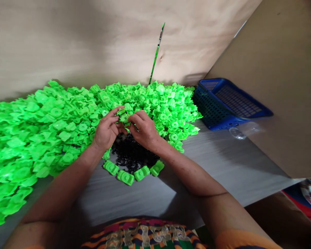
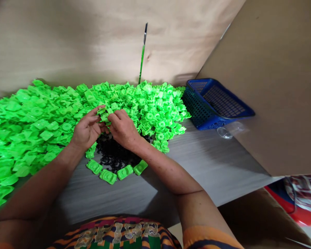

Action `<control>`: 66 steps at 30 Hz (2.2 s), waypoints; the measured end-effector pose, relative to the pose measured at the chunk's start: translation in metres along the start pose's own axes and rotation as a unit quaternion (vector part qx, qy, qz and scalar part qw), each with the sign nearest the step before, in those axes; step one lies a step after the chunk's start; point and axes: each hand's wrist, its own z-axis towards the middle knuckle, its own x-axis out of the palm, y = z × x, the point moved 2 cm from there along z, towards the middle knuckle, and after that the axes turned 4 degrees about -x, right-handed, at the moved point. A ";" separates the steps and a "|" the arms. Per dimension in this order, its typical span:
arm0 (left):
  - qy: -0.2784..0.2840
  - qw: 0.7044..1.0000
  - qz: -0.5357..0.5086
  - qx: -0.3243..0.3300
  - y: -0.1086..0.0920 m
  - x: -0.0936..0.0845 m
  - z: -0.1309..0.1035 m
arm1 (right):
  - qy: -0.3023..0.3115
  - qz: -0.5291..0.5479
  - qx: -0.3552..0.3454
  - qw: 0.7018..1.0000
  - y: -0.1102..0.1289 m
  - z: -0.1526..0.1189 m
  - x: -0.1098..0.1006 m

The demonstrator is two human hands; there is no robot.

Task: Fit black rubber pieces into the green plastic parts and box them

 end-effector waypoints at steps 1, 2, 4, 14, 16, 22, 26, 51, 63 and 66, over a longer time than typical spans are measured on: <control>0.003 1.000 -0.004 0.002 0.000 0.000 0.000 | 0.000 -0.002 0.000 1.000 0.000 0.000 0.000; 0.007 1.000 -0.008 0.004 0.000 0.000 0.000 | -0.001 -0.004 0.001 1.000 -0.001 0.000 0.001; 0.016 1.000 -0.011 0.012 0.001 0.000 0.001 | -0.005 -0.002 0.006 1.000 -0.002 0.000 0.002; 0.031 0.996 0.048 0.074 0.010 -0.006 0.008 | -0.075 0.068 0.001 0.995 -0.012 0.000 0.004; 0.034 0.995 0.056 0.078 0.010 -0.008 0.008 | -0.094 0.096 0.013 0.991 -0.015 0.000 0.002; 0.020 0.993 0.075 0.090 0.008 -0.009 0.009 | -0.099 0.167 0.072 0.978 -0.020 -0.003 0.002; 0.015 0.992 0.081 0.097 0.007 -0.007 0.007 | -0.099 0.191 0.085 0.973 -0.019 -0.004 0.004; 0.041 0.982 0.145 0.110 0.008 -0.008 0.007 | -0.070 0.318 0.125 0.937 -0.021 -0.005 0.014; 0.020 0.980 0.160 0.115 -0.001 -0.005 0.000 | -0.089 0.266 0.104 0.954 -0.013 -0.007 0.015; 0.018 0.978 0.169 0.124 -0.004 -0.003 -0.002 | -0.098 0.273 0.092 0.952 -0.010 -0.006 0.013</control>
